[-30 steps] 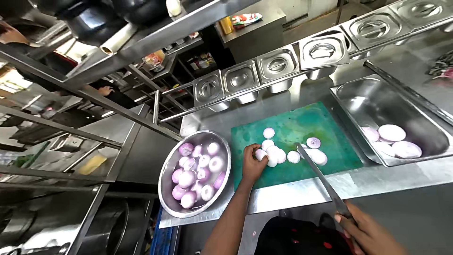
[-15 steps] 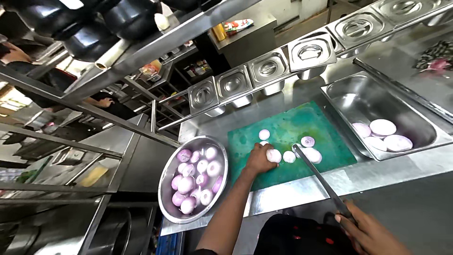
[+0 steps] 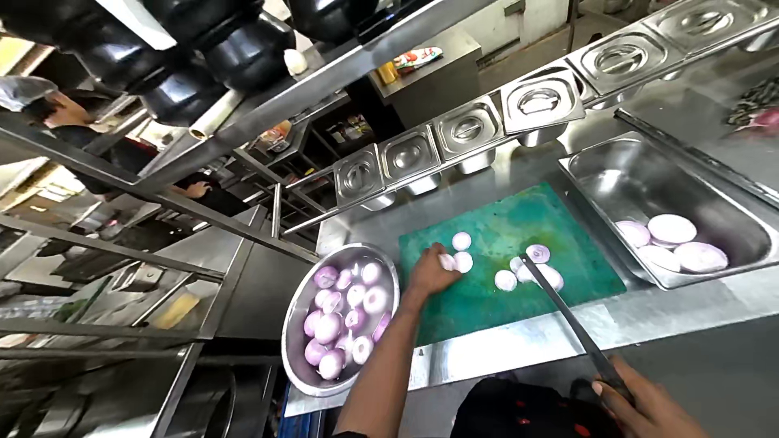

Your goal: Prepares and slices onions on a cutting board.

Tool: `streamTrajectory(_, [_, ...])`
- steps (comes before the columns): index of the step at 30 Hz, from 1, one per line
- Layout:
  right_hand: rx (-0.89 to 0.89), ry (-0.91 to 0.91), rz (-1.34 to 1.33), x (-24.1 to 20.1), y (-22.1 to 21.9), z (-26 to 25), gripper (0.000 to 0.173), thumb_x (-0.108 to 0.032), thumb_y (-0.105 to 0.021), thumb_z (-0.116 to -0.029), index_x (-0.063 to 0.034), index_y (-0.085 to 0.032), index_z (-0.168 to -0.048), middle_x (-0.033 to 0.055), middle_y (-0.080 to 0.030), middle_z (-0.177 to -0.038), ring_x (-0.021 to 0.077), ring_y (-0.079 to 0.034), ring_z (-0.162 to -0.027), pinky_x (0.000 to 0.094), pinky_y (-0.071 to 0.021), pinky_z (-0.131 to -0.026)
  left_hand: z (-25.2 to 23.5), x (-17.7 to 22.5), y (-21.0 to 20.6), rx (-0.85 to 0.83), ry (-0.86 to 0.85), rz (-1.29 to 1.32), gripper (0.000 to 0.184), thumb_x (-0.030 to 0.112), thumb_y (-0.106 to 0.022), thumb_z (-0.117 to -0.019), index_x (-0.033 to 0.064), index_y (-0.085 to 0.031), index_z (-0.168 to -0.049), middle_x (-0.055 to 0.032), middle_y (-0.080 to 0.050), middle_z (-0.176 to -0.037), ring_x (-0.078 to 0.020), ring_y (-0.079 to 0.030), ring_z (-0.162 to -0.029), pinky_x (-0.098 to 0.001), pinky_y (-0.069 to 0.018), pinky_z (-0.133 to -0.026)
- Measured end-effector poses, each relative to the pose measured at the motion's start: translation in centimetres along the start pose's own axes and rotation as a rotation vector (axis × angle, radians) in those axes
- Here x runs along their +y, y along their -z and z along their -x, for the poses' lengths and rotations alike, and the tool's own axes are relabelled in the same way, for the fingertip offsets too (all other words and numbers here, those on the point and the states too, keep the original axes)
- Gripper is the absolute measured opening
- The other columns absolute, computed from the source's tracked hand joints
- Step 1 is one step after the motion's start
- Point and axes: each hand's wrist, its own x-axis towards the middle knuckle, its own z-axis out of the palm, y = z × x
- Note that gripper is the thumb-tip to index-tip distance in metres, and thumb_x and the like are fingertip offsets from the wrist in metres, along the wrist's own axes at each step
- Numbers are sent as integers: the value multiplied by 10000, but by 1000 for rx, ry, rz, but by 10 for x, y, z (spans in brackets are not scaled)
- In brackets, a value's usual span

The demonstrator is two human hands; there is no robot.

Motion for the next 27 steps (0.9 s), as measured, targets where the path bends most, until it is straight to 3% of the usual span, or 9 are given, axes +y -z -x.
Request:
streamTrajectory(4, [-9, -11, 11, -7, 1, -3, 355, -369, -555, -1027, -69, -570, -1217, 99, -660, -741, 259, -666, -565, 486, -592, -554, -14, 4, 6, -36, 9, -19, 720, 356, -851, -777, 129, -551, -1391, -244, -578, -1334, -435, -616, -1140, -648, -517, -894])
streamTrajectory(9, [15, -16, 32, -16, 1, -8, 340, -357, -567, -1023, -74, -574, -1210, 103, -667, -749, 262, -679, -576, 486, -602, -567, -27, 30, -20, -62, 31, -168, 730, 488, -847, -739, 212, -590, -1364, -202, -464, -1475, -443, -567, -1200, -623, -530, -896])
streamTrajectory(15, [29, -23, 39, -15, 0, -8, 373, -375, -562, -1027, -58, -571, -1223, 120, -669, -773, 278, -682, -608, 505, -592, -596, -32, 30, -17, -26, -16, -188, 702, 438, -846, -733, 117, -596, -1304, -187, -604, -1296, -379, -627, -1140, -592, -535, -907])
streamTrajectory(18, [49, -22, 41, -16, 0, -8, 368, -382, -556, -1030, -64, -567, -1213, 114, -664, -762, 271, -679, -602, 499, -592, -591, -53, 26, 0, 23, -36, -113, 726, 429, -839, -747, 118, -568, -1344, -204, -597, -1322, -399, -623, -1153, -611, -529, -922])
streamTrajectory(21, [61, -20, 45, -14, 0, -9, 373, -382, -555, -1028, -60, -566, -1216, 109, -668, -762, 263, -682, -593, 488, -598, -586, -77, 32, 7, -37, -75, -168, 719, 434, -819, -776, 184, -556, -1397, -218, -572, -1363, -417, -618, -1164, -625, -526, -917])
streamTrajectory(23, [73, -31, 41, -15, 1, -8, 379, -378, -557, -1028, -52, -568, -1220, 119, -666, -775, 277, -680, -610, 506, -593, -601, -86, 37, 2, -98, -82, -247, 708, 455, -821, -764, 225, -575, -1388, -230, -541, -1399, -437, -592, -1188, -641, -512, -918])
streamTrajectory(27, [134, -70, -6, -13, -3, -2, 391, -385, -556, -1028, -60, -556, -1245, 125, -665, -774, 284, -684, -607, 514, -597, -593, -90, 45, -2, -120, -90, -314, 659, 485, -824, -758, 193, -613, -1309, -225, -526, -1403, -428, -603, -1168, -627, -528, -896])
